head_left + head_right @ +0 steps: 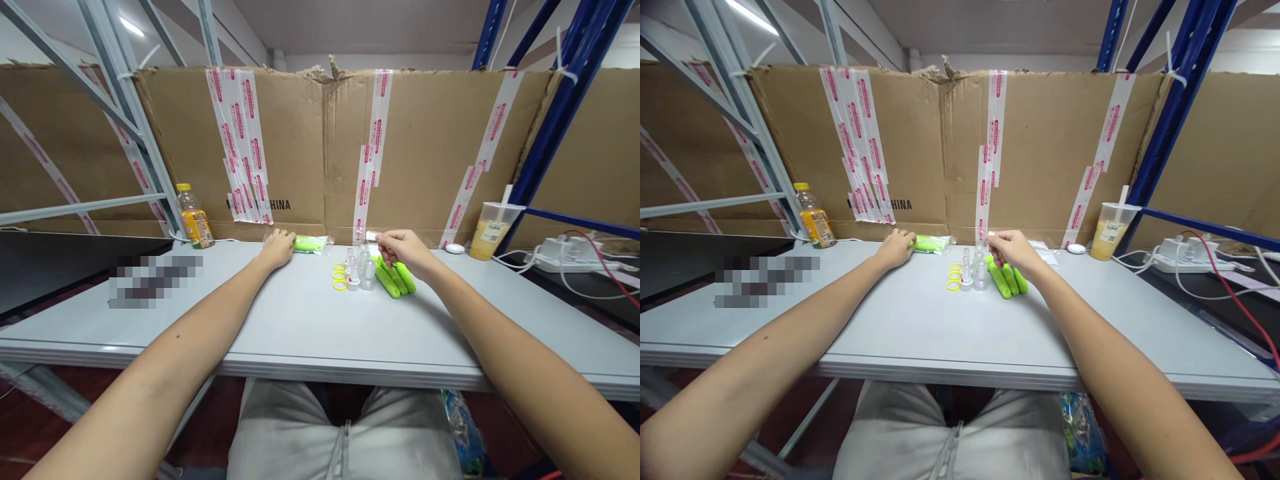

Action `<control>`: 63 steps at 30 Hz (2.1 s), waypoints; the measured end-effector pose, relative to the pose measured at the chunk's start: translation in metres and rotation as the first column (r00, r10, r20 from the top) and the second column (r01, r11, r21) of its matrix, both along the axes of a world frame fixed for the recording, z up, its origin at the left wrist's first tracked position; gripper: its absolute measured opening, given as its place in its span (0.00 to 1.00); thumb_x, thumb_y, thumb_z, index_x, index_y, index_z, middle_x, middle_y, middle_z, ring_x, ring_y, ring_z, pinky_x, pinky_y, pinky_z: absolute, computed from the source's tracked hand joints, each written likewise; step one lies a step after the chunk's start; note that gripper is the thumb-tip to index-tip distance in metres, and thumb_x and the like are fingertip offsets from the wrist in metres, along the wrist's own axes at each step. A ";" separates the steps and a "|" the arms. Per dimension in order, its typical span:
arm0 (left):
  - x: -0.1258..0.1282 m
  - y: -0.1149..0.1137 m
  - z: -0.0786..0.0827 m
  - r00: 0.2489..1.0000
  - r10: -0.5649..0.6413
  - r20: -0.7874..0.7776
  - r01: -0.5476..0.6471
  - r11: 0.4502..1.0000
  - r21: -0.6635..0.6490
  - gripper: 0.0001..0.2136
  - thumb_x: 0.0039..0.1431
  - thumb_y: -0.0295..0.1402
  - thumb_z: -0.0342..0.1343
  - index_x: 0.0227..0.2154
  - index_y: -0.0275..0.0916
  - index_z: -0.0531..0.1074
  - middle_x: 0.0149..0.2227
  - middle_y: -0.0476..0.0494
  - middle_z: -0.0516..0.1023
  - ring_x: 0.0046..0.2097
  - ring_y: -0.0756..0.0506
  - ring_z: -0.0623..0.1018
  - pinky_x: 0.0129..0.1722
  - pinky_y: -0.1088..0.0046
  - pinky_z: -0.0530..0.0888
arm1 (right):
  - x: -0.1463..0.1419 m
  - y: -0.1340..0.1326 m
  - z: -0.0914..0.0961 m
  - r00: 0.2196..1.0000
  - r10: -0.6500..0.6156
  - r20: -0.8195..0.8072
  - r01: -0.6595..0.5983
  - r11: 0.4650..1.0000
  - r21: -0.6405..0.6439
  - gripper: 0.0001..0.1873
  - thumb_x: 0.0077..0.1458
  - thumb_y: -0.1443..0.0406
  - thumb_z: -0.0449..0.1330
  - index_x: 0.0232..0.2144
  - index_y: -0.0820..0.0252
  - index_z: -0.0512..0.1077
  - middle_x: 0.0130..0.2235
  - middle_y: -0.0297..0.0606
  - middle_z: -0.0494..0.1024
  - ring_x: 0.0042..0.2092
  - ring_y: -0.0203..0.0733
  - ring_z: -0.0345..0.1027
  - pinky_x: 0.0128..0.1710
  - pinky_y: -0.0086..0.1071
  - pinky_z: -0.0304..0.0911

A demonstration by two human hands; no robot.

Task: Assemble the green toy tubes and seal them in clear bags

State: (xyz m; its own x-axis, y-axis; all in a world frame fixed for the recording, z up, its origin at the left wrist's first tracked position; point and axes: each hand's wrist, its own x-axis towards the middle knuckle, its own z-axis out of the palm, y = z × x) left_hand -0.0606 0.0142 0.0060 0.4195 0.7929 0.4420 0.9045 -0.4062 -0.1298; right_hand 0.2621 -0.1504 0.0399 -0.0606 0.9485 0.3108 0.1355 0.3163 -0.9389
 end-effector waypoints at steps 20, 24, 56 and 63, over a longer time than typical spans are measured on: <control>0.021 -0.021 0.012 0.986 -0.140 0.091 0.126 0.982 0.143 0.12 0.63 0.32 0.47 0.43 0.36 0.74 0.46 0.32 0.75 0.52 0.35 0.70 0.51 0.58 0.67 | 0.020 0.004 0.003 0.629 -0.385 0.676 0.358 0.915 0.189 0.14 0.57 0.60 0.57 0.23 0.60 0.69 0.23 0.35 0.73 0.25 0.36 0.66 0.26 0.29 0.57; 0.048 -0.053 0.028 0.930 -0.315 0.192 0.308 0.949 0.066 0.11 0.63 0.33 0.46 0.36 0.38 0.74 0.36 0.40 0.78 0.37 0.43 0.74 0.38 0.68 0.67 | 0.031 0.010 0.004 0.473 -0.301 0.828 0.462 0.885 0.058 0.11 0.54 0.58 0.60 0.30 0.62 0.73 0.27 0.42 0.78 0.26 0.41 0.71 0.26 0.32 0.60; 0.075 -0.093 0.047 0.588 -0.420 0.691 0.654 0.750 -0.101 0.05 0.49 0.30 0.56 0.31 0.37 0.70 0.26 0.51 0.70 0.29 0.52 0.68 0.29 0.76 0.64 | 0.058 0.010 0.010 0.821 -0.363 0.441 0.470 0.867 -0.163 0.16 0.50 0.66 0.62 0.42 0.63 0.67 0.30 0.43 0.76 0.27 0.42 0.72 0.24 0.33 0.68; 0.092 -0.110 0.049 0.362 -0.411 0.836 0.669 0.740 0.074 0.10 0.50 0.32 0.61 0.31 0.39 0.64 0.23 0.56 0.64 0.23 0.56 0.63 0.25 0.79 0.62 | 0.013 -0.029 0.032 0.970 0.086 0.229 -0.050 0.986 -0.158 0.08 0.51 0.68 0.59 0.36 0.61 0.69 0.27 0.37 0.73 0.22 0.35 0.64 0.19 0.29 0.60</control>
State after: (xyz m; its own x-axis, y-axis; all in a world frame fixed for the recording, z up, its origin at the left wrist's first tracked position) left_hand 0.0316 -0.0960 0.0546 0.3954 0.6493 0.6497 0.1402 -0.7417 0.6560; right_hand 0.2751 -0.1793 0.0719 -0.1805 0.9743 0.1348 0.3402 0.1905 -0.9209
